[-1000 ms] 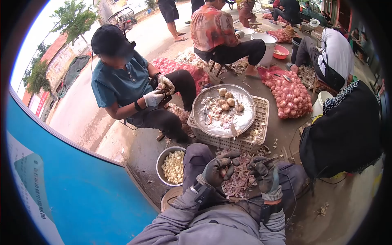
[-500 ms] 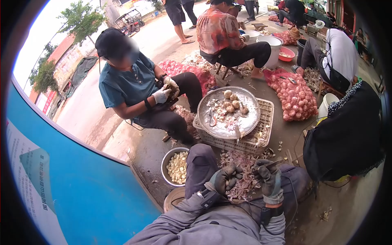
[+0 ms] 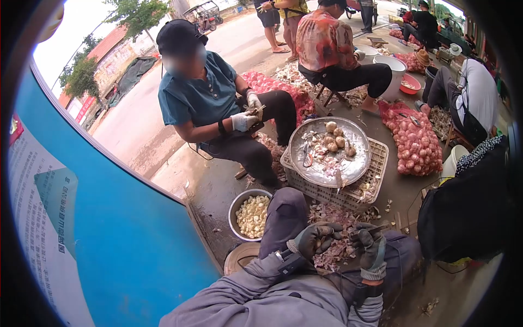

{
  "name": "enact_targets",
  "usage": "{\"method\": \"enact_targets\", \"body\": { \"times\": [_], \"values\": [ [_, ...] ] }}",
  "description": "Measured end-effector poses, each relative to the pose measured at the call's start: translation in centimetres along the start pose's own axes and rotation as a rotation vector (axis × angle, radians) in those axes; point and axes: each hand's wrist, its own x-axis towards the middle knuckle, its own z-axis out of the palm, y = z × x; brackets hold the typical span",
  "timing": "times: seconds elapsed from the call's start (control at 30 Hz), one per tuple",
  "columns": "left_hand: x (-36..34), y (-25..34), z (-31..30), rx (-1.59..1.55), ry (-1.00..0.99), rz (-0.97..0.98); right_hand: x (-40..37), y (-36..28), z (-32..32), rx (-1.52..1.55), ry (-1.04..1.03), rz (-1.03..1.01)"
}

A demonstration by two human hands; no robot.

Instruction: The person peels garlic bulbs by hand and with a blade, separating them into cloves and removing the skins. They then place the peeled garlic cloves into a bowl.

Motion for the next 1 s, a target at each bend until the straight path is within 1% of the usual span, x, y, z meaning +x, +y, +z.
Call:
{"method": "enact_targets", "body": {
  "times": [0.07, 0.1, 0.13, 0.2, 0.27, 0.33, 0.37, 0.4, 0.47, 0.57, 0.63, 0.7, 0.73, 0.77, 0.8, 0.87, 0.9, 0.93, 1.0],
  "values": [
    [-0.2, 0.0, 0.5, 0.123, -0.035, 0.005, 0.1, -0.3, 0.4, -0.041, -0.013, 0.006],
    [-0.4, 0.0, 1.0, 0.181, 0.001, 0.003, 0.2, -0.3, 0.5, -0.039, -0.008, -0.007],
    [-0.5, 0.2, 1.5, 0.172, 0.009, -0.002, 0.1, -0.3, 0.5, -0.038, 0.003, -0.018],
    [-0.7, 0.5, 2.4, 0.305, 0.111, -0.049, 0.2, 0.3, 0.2, -0.040, 0.004, -0.004],
    [-1.0, 0.9, 3.1, 0.295, 0.141, -0.064, 0.3, 0.6, 0.1, 0.019, -0.005, 0.001],
    [-1.2, 1.0, 3.4, 0.368, 0.167, -0.046, 0.2, 0.5, -0.1, 0.004, -0.026, 0.017],
    [-1.4, 0.9, 2.6, 0.391, 0.117, -0.053, 0.3, 0.6, -0.1, 0.026, -0.029, 0.014],
    [-1.2, 0.3, 2.0, 0.388, 0.121, -0.057, 0.3, 0.6, -0.1, 0.049, -0.032, 0.014],
    [-0.6, -0.8, 1.6, 0.599, 0.085, 0.171, 0.3, 0.4, 0.2, 0.056, -0.040, -0.006],
    [-0.6, -1.1, 1.7, 0.664, 0.063, 0.184, 0.3, 0.1, 0.8, 0.032, -0.059, -0.005],
    [-0.8, -0.9, 2.1, 0.661, 0.077, 0.166, 0.1, 0.0, 1.8, -0.009, -0.020, -0.019],
    [-1.0, -0.7, 2.7, 0.658, 0.090, 0.148, 0.0, 0.5, 2.1, 0.021, -0.046, -0.015],
    [-1.0, -0.6, 2.9, 0.604, 0.064, 0.191, -0.1, 0.8, 2.4, 0.051, -0.073, -0.014],
    [-1.1, -0.5, 3.2, 0.549, 0.040, 0.235, -0.3, 1.0, 3.0, 0.042, -0.044, -0.023],
    [-1.2, -0.2, 3.4, 0.546, 0.049, 0.233, -0.4, 0.8, 3.3, 0.043, -0.048, -0.015],
    [-1.4, 0.2, 3.6, 0.592, 0.041, 0.205, -0.6, 0.3, 3.7, 0.012, -0.056, -0.077],
    [-1.2, -0.3, 3.4, 0.524, 0.068, 0.250, -0.5, 1.2, 3.1, 0.011, -0.056, -0.062],
    [-1.0, -0.6, 3.2, 0.526, 0.086, 0.257, -0.6, 1.4, 3.0, 0.017, -0.072, -0.055],
    [-0.8, -0.7, 2.4, 0.528, 0.091, 0.268, -0.7, 1.6, 4.2, 0.100, 0.029, -0.089]
  ]
}}
